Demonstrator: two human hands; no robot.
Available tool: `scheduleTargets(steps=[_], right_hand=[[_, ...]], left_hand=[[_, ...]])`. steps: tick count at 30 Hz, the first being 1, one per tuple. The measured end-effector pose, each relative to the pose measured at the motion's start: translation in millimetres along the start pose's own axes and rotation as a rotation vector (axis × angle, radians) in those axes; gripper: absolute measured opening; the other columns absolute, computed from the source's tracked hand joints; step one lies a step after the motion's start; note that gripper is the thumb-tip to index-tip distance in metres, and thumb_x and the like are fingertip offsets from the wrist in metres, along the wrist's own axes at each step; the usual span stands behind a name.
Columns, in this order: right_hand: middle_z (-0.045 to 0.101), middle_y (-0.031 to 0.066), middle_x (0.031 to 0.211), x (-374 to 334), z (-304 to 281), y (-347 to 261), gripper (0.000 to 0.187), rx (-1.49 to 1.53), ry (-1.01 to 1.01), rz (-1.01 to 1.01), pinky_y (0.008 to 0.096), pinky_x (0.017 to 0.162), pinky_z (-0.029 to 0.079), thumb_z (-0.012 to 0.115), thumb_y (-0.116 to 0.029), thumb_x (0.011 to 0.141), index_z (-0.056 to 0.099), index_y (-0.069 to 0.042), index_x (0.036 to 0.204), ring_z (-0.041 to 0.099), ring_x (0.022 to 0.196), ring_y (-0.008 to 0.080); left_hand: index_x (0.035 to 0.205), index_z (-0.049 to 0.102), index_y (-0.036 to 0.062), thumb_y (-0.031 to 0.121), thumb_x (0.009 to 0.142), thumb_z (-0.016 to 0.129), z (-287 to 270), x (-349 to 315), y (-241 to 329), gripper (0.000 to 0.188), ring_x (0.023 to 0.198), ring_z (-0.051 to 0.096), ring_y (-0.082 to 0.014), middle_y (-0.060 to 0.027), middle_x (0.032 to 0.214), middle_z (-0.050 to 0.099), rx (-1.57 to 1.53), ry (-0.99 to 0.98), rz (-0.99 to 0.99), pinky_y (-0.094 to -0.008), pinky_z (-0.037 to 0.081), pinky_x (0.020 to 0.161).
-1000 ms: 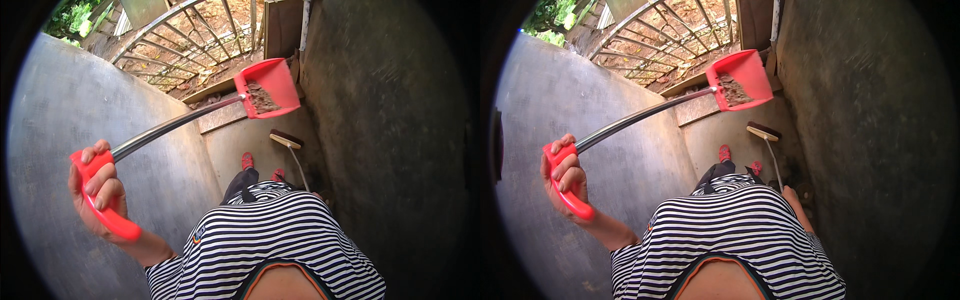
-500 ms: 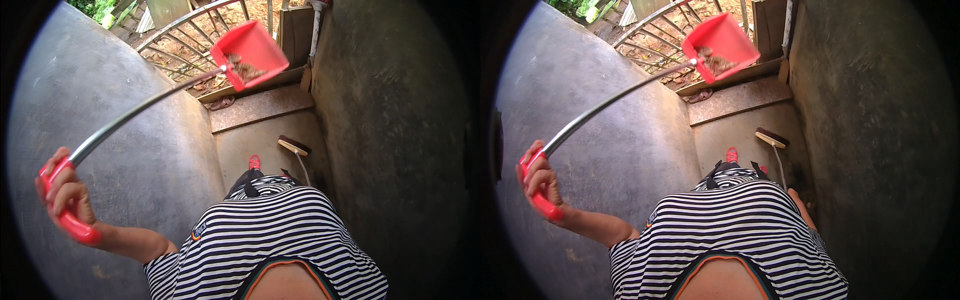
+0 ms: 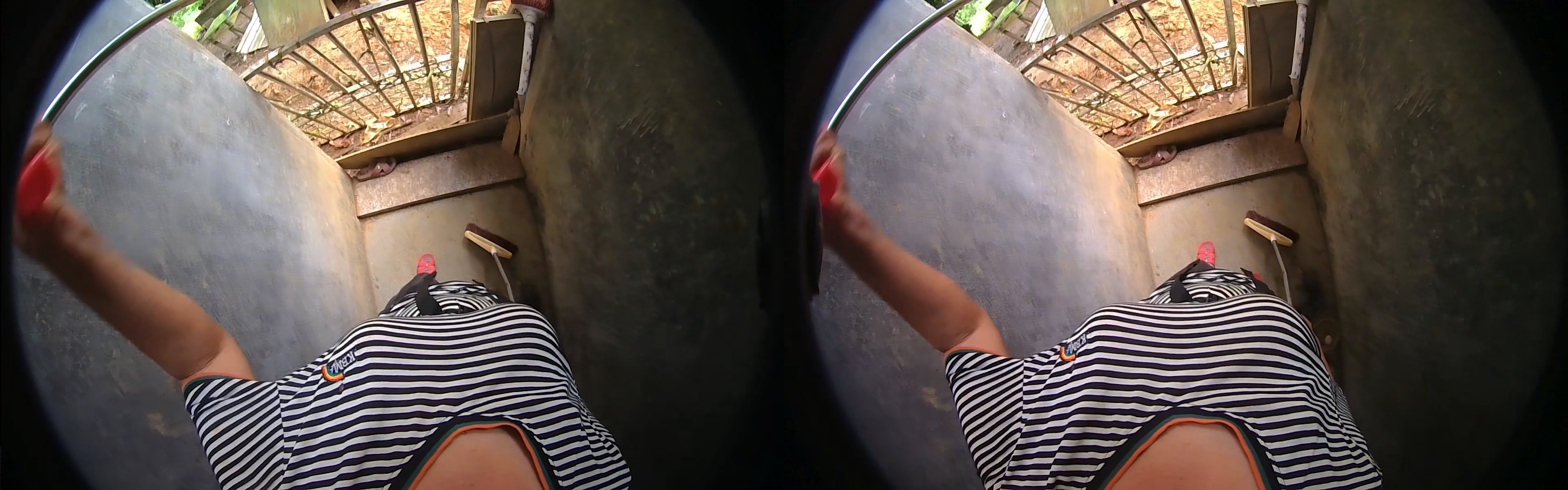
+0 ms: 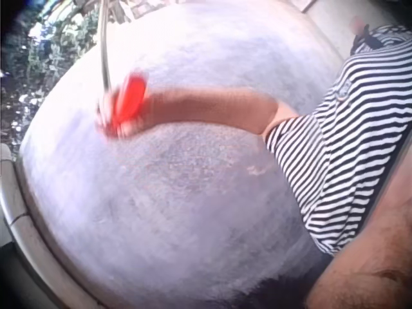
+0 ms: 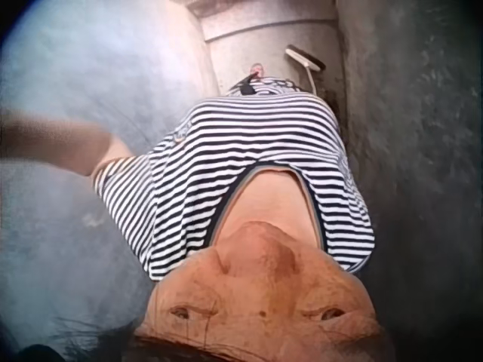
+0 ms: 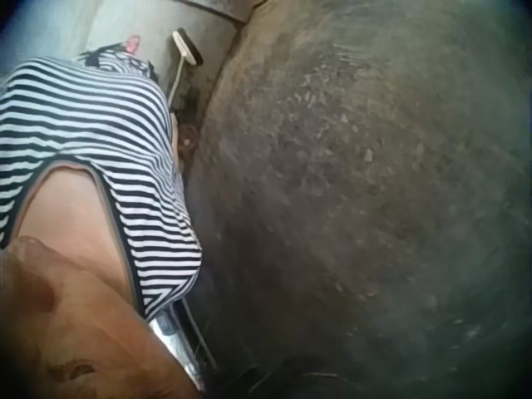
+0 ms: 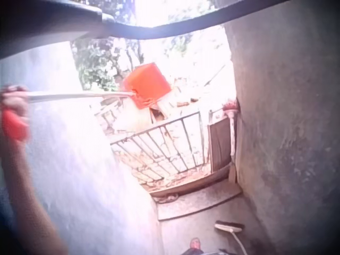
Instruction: The person sweeps debris on a concrete staircase using a broom and dustpan, then disposes of the collected debris off-camera. The person repeats the sweeping and disposal process multiple times.
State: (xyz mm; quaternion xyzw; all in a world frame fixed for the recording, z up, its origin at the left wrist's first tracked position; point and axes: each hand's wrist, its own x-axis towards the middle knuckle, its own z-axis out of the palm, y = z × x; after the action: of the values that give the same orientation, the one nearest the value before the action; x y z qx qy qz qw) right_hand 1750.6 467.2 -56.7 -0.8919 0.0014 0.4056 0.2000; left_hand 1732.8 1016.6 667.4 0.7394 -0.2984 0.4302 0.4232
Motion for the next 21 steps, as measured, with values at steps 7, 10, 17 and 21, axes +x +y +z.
scheduleTargets(steps=[7,10,17,21], right_hand=[[0.057,0.0272,0.092,3.4,-2.3,0.9,0.03,0.036,-0.003,0.041,0.0446,0.077,0.043,0.061,-0.016,0.068,0.054,0.002,0.091,0.053,0.092,0.0428],[0.057,0.0271,0.092,10.0,-1.3,-16.7,0.031,0.047,-0.026,0.03,0.0443,0.077,0.043,0.061,-0.016,0.067,0.054,0.002,0.091,0.053,0.092,0.0425],[0.058,0.0269,0.091,18.1,-6.0,-29.2,0.032,0.059,-0.034,0.093,0.0436,0.077,0.044,0.062,-0.016,0.066,0.054,0.002,0.092,0.054,0.092,0.0419],[0.058,0.0267,0.091,22.7,-5.3,-36.8,0.033,0.062,-0.046,0.118,0.0433,0.077,0.044,0.063,-0.016,0.065,0.054,0.001,0.092,0.054,0.091,0.0416]], left_hand=[[0.099,0.048,0.0038,-0.009,0.074,0.052,140.0,-86.6,-141.9,0.028,0.056,0.053,-0.0085,-0.0034,0.072,0.047,-0.035,0.106,-0.454,-0.0219,0.045,0.039],[0.084,0.045,0.0072,-0.006,0.061,0.053,152.2,-161.5,-196.9,0.027,0.074,0.05,-0.0185,-0.0075,0.083,0.045,0.27,-0.031,-0.423,-0.0316,0.045,0.064],[0.077,0.049,0.0072,-0.002,0.058,0.059,139.7,-317.3,-259.7,0.023,0.082,0.055,-0.0298,-0.0105,0.091,0.05,0.677,-0.402,-0.616,-0.0351,0.047,0.068],[0.076,0.05,0.0082,-0.001,0.057,0.06,121.0,-352.5,-277.1,0.024,0.078,0.057,-0.0289,-0.0072,0.093,0.051,0.768,-0.484,-0.661,-0.0358,0.048,0.062]])
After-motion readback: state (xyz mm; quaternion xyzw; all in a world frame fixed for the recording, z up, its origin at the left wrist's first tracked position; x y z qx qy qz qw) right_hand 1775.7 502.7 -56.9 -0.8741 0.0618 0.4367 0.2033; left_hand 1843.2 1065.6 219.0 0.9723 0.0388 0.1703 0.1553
